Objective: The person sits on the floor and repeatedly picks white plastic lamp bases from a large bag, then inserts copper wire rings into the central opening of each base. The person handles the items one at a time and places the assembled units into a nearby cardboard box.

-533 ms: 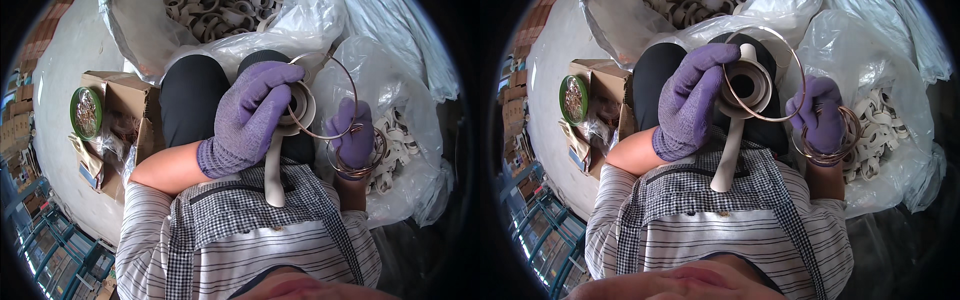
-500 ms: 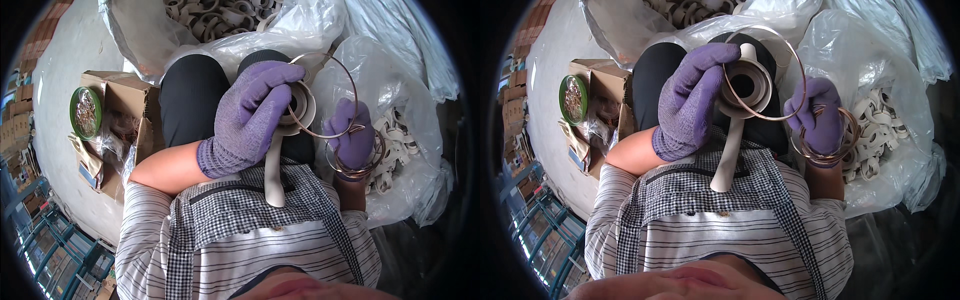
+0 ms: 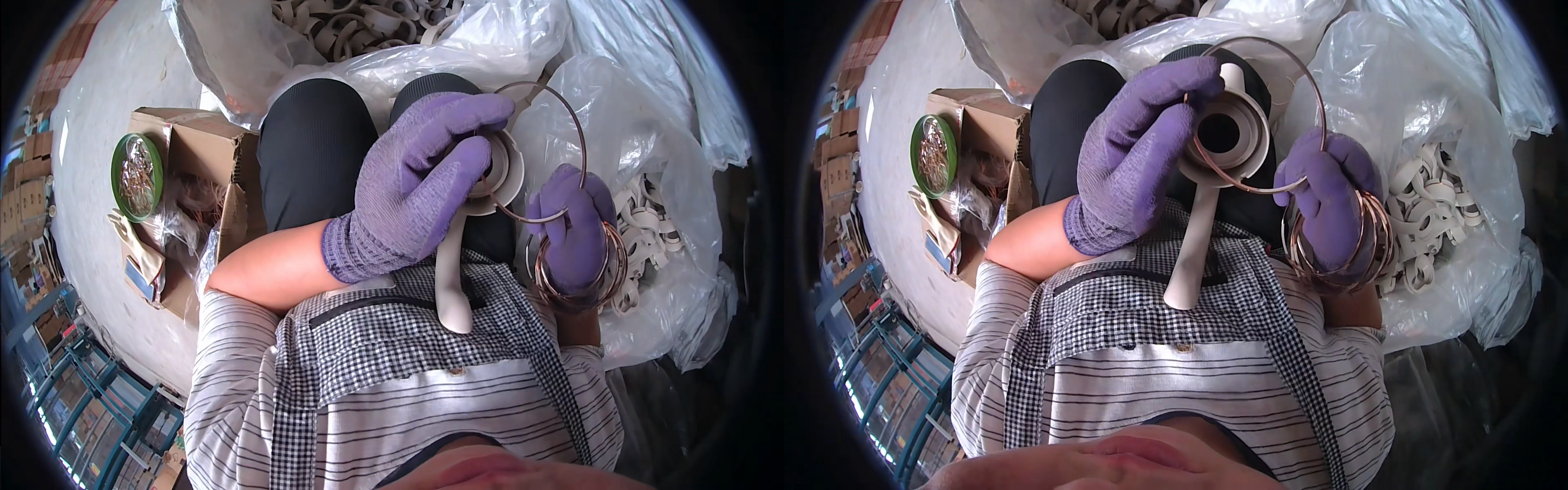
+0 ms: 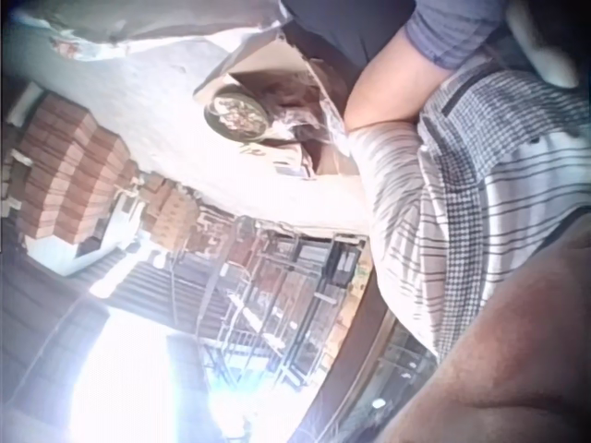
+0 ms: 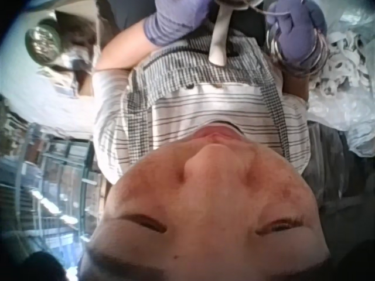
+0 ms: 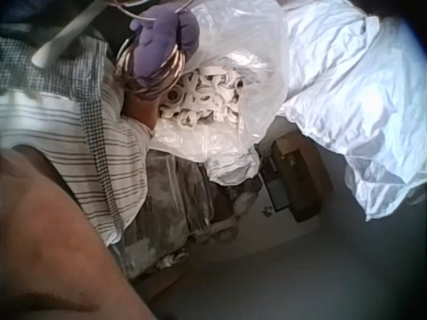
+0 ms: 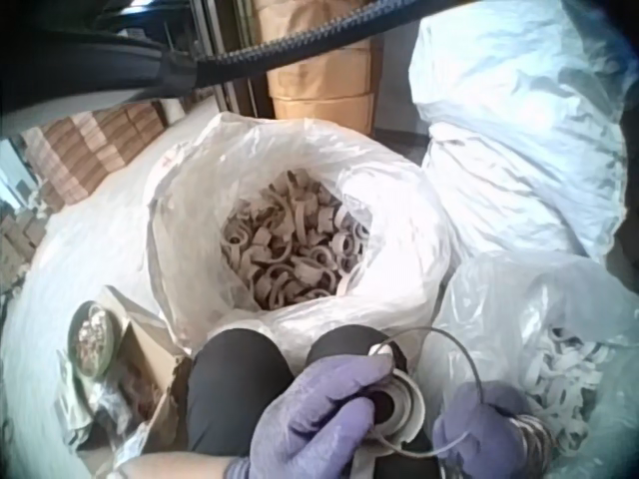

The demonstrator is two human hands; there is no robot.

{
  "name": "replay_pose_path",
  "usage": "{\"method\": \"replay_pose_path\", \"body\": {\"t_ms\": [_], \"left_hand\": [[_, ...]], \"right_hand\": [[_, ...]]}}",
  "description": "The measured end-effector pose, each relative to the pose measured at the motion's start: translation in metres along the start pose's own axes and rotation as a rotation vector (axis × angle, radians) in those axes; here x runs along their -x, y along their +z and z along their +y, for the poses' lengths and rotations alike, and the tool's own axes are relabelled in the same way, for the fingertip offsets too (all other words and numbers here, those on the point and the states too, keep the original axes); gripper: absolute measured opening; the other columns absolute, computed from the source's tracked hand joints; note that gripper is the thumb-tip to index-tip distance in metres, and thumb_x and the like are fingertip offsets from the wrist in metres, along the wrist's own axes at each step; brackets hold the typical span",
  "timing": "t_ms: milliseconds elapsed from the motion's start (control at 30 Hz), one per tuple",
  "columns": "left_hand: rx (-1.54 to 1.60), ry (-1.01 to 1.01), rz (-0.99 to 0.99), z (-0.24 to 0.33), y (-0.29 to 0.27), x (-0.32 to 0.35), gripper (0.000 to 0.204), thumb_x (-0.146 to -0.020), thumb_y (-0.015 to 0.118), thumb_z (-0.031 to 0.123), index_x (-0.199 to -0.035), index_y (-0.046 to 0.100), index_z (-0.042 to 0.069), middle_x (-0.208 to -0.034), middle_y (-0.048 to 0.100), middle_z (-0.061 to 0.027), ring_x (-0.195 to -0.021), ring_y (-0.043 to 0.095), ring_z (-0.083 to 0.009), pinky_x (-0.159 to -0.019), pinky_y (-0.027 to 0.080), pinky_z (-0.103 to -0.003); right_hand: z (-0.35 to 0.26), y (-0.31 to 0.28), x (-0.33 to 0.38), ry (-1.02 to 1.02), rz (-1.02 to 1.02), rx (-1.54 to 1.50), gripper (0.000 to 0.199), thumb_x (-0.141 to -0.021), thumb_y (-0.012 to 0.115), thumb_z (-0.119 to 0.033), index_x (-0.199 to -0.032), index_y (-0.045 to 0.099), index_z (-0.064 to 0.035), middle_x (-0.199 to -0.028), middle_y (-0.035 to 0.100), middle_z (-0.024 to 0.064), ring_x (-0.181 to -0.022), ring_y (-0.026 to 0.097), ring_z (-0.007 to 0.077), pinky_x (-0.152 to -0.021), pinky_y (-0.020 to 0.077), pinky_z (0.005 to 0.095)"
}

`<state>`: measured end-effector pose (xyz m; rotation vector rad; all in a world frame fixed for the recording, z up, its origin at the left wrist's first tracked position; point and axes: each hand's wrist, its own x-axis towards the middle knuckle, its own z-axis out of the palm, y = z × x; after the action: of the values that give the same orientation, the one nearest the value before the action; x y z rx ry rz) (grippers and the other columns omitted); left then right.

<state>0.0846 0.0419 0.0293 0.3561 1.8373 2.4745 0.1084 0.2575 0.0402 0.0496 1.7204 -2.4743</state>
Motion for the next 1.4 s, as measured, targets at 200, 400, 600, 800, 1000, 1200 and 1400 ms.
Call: {"method": "replay_pose_path", "body": {"t_ms": [200,400,600,800,1000,1200,1400], "left_hand": [[-0.042,0.041,-0.030,0.000,-0.004,-0.001,0.038,-0.102,0.056,0.011,-0.137,0.062,-0.001,-0.117,0.065,-0.0118,-0.106,0.064,-0.0211,-0.098,0.049,-0.034],[0.107,-0.046,-0.026,0.004,-0.002,0.001,0.047,-0.099,0.062,0.009,-0.144,0.055,-0.002,-0.117,0.063,-0.0114,-0.106,0.062,-0.0195,-0.100,0.048,-0.034],[-0.159,0.093,-0.129,0.006,-0.012,-0.012,0.056,-0.092,0.077,0.020,-0.141,0.059,0.001,-0.123,0.062,-0.0090,-0.108,0.062,-0.0177,-0.100,0.050,-0.032],[-0.679,0.158,-0.115,0.014,-0.019,-0.009,0.025,-0.089,0.075,0.018,-0.111,0.074,0.006,-0.098,0.068,-0.0140,-0.102,0.067,-0.0298,-0.087,0.055,-0.037],[-0.363,0.103,0.259,-0.014,-0.009,0.008,0.011,-0.091,0.069,0.010,-0.099,0.068,0.002,-0.098,0.064,-0.0123,-0.092,0.063,-0.0252,-0.085,0.052,-0.036],[-0.418,0.216,0.165,-0.015,0.022,-0.019,0.007,-0.092,0.069,0.009,-0.096,0.068,0.003,-0.105,0.064,-0.0082,-0.101,0.062,-0.0194,-0.091,0.051,-0.033],[-0.748,0.376,-0.029,0.004,0.003,-0.017,0.012,-0.082,0.077,0.008,-0.092,0.072,0.004,-0.107,0.063,-0.0125,-0.098,0.063,-0.0225,-0.083,0.055,-0.034]], "right_hand": [[0.001,-0.005,-0.003,-0.027,-0.055,0.176,0.021,-0.098,0.050,-0.004,-0.079,0.056,0.0015,-0.073,0.051,0.0081,-0.059,0.049,0.0172,-0.059,0.0433,0.0312],[0.009,-0.017,-0.002,-0.099,-0.005,0.298,0.006,-0.094,0.060,0.000,-0.088,0.057,0.0022,-0.081,0.054,0.0092,-0.066,0.052,0.0187,-0.062,0.0473,0.0316],[-0.021,-0.002,-0.025,-0.425,-0.296,0.701,0.009,-0.094,0.067,-0.008,-0.098,0.066,-0.0003,-0.081,0.064,0.0096,-0.069,0.062,0.0171,-0.065,0.0500,0.0318],[0.005,0.000,-0.025,-0.204,-0.085,0.612,0.031,-0.091,0.074,-0.006,-0.120,0.064,-0.0006,-0.107,0.065,0.0082,-0.084,0.064,0.0136,-0.075,0.0544,0.0282],[0.037,0.036,-0.010,-0.034,-0.071,0.564,0.060,-0.088,0.076,-0.002,-0.139,0.044,0.0042,-0.124,0.060,0.0136,-0.112,0.063,0.0198,-0.098,0.0531,0.0323],[0.021,0.034,-0.004,-0.098,-0.009,0.511,0.050,-0.097,0.064,-0.006,-0.141,0.040,0.0036,-0.130,0.058,0.0135,-0.113,0.062,0.0194,-0.099,0.0532,0.0341],[0.029,0.017,0.006,-0.142,-0.041,0.735,0.044,-0.100,0.063,-0.012,-0.138,0.049,0.0041,-0.126,0.059,0.0160,-0.114,0.062,0.0233,-0.097,0.0518,0.0355]]}}
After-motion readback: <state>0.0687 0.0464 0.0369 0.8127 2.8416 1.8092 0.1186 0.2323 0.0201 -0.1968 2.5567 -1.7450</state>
